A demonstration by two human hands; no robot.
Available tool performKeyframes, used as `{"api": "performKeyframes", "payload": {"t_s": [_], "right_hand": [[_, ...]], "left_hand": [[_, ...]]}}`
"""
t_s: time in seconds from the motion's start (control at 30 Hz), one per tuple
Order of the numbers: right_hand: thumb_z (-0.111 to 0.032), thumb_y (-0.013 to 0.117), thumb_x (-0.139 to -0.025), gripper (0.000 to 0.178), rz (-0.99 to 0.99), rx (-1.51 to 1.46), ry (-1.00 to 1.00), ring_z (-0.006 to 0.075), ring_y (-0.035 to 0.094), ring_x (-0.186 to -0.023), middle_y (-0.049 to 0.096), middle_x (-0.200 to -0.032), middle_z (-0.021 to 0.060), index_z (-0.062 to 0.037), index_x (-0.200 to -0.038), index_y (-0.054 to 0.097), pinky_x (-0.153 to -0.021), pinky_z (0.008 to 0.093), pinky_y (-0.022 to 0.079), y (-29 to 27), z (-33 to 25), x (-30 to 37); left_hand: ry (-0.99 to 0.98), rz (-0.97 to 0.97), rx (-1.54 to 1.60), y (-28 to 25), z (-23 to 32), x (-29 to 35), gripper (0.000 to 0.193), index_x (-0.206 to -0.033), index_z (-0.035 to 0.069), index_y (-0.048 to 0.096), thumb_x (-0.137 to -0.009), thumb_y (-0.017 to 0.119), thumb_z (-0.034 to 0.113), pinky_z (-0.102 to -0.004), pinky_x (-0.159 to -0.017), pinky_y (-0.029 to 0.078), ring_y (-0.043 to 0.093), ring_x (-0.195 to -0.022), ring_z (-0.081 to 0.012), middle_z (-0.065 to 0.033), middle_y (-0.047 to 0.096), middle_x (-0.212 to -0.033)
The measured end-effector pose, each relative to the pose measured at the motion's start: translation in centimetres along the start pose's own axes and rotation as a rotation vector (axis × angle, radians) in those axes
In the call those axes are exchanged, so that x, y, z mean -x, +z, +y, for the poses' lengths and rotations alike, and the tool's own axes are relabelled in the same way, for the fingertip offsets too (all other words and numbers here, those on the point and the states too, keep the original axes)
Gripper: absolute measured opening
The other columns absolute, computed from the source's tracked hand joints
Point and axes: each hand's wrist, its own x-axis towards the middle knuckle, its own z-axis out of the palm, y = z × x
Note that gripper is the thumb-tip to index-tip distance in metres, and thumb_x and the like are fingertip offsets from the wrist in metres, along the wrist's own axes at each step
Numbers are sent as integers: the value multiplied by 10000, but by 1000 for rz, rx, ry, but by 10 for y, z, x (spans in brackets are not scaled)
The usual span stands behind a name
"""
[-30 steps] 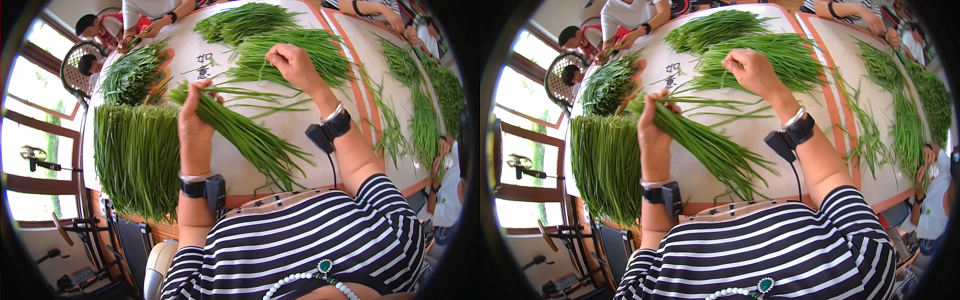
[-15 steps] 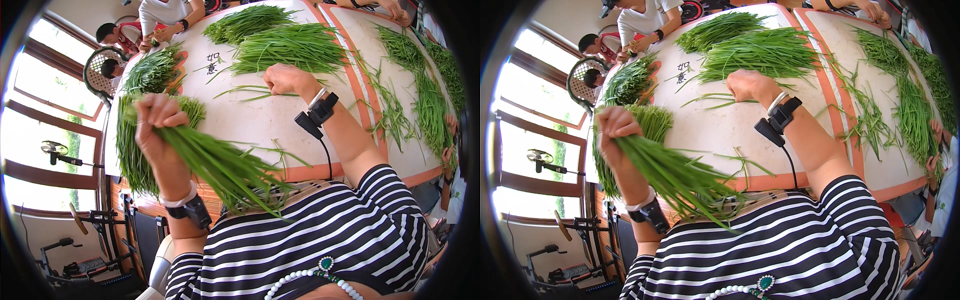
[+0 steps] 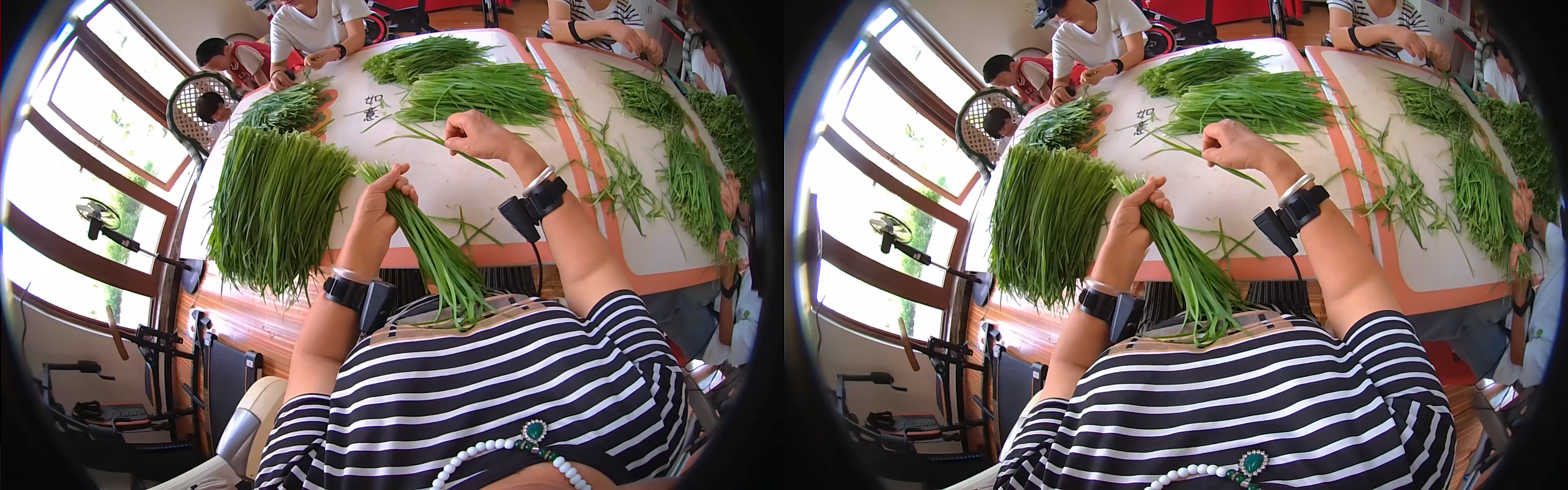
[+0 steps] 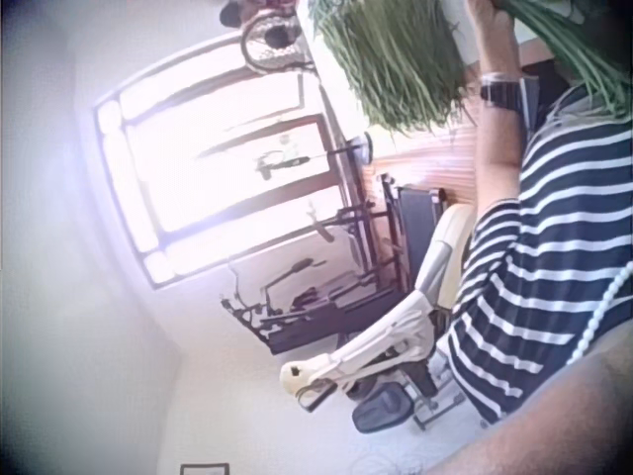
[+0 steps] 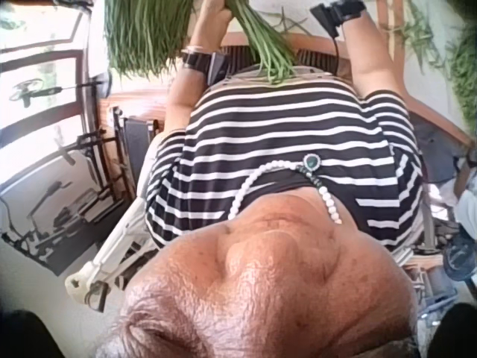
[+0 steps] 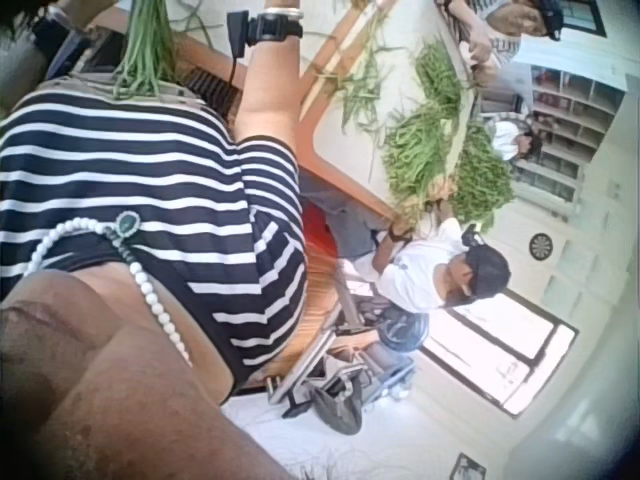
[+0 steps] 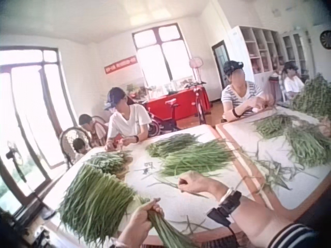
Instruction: The person picks up individual stalks of green vegetables from a pile on the table, pulls off small parts, and groups the cleaned stalks together by hand.
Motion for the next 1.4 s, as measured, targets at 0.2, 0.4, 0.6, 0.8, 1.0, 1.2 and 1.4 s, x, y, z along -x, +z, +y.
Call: {"api": "performKeyframes", "payload": {"t_s": [0.2,0.4,0.6,0.8,1.0,1.2,1.4], "right_hand": [[-92,641,-831,95,-53,74,-37,130,618,-667,680,-724,66,-2,-818,612,-620,294,482,6,-27,2],[-55,640,-865,84,98,-33,-37,69,576,-662,673,-782,30,-4,-929,625,-580,231,456,10,-23,-11],[-57,643,-900,276,319,-602,93,30,539,-715,637,-927,33,7,-1160,579,-542,156,393,3,-18,-33],[-54,640,-892,273,376,-806,92,24,533,-774,632,-961,18,4,-1154,590,-576,150,385,8,-21,-43],[-71,623,-912,155,268,-661,122,21,509,-769,636,-894,-1,11,-1039,657,-635,176,400,24,-13,-39],[-88,617,-930,111,83,-295,186,39,495,-733,594,-790,-28,7,-901,665,-664,202,401,42,-22,-38],[-93,622,-902,99,91,17,133,43,473,-597,583,-672,-27,-7,-864,654,-543,233,398,55,-28,-37]], "left_hand": [[83,-72,-17,13,11,-24,388,-1278,-5,499,-932,629,111,-302,-697,518,542,-652,-142,-16,504,-707],[30,-191,15,2,17,-58,403,-1274,1,511,-901,635,88,-315,-711,519,544,-678,-157,-16,506,-711],[-80,-202,71,-5,21,-83,219,-1104,13,546,-920,623,104,-320,-686,518,543,-669,-151,-12,503,-711],[-153,-286,95,-14,18,-96,197,-1082,14,545,-936,607,130,-328,-687,509,548,-670,-164,-16,502,-702],[-13,-283,61,-20,37,-90,283,-1178,-12,547,-947,598,145,-332,-682,491,527,-662,-162,-15,495,-714],[72,-337,100,-28,49,-94,421,-1291,-19,494,-920,636,121,-316,-725,499,532,-715,-150,-12,511,-748],[72,-325,136,-39,48,-104,291,-1156,11,577,-912,654,149,-329,-735,510,549,-729,-166,-18,522,-756]]}}
